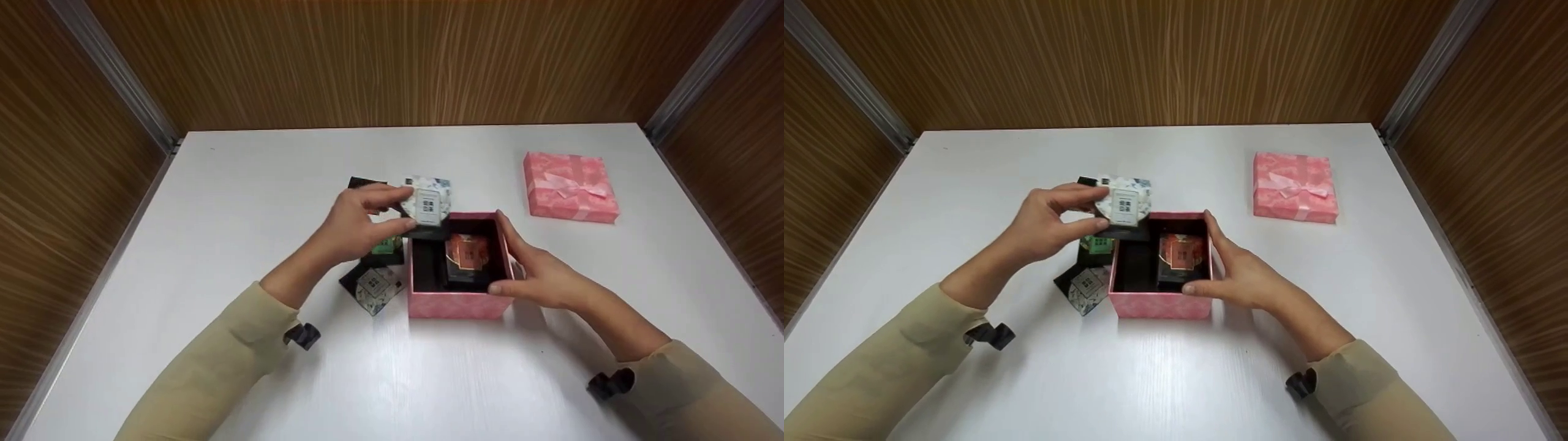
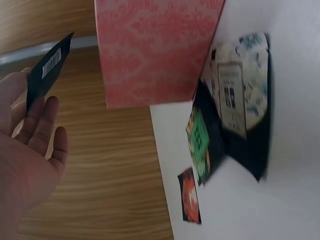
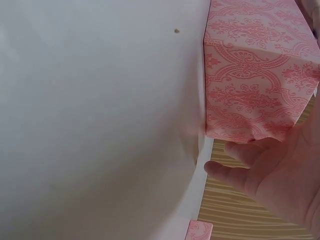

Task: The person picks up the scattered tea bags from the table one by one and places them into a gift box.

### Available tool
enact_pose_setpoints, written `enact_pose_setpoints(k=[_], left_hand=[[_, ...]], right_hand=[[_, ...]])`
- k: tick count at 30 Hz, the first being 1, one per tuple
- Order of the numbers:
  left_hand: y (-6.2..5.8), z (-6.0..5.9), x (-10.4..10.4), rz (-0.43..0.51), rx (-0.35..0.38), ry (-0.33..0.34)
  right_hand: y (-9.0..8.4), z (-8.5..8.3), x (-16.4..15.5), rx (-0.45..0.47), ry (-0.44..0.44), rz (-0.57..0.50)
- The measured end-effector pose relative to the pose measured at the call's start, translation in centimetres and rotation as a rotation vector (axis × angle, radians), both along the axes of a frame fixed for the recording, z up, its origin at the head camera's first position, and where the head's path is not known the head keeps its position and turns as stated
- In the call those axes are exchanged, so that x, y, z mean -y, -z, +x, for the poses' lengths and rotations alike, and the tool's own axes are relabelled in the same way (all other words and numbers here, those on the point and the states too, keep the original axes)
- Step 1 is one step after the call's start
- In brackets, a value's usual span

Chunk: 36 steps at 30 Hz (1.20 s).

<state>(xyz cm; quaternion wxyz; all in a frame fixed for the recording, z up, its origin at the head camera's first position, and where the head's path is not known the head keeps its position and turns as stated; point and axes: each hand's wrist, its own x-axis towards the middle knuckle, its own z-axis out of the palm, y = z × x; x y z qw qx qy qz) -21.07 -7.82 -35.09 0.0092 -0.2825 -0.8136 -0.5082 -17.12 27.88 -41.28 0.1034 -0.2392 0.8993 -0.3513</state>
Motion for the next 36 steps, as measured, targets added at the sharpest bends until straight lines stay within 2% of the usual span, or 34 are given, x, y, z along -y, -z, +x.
enact_pose_setpoints(k=[5,14,20,28,36], left_hand=[[0.3,-0.1,-2.1,-0.013,-0.007,0.063],[1.3,0.1,-4.6,-0.101,0.002,0.063],[2.3,0.4,-5.4,-0.163,-0.035,0.083],[3.2,0.8,-6.2,-0.247,-0.046,0.120],[3.2,0.7,-7.0,-0.397,-0.056,0.128]], right_hand=[[0.0,-0.2,0.1,-0.011,0.000,-0.004],[-0.1,-0.3,0.2,-0.006,-0.011,-0.017],[0.0,-0.3,0.0,-0.018,-0.012,-0.001],[0.1,-0.1,-0.1,-0.018,-0.015,-0.005],[0.1,-0.2,-0.2,-0.004,-0.008,-0.001]])
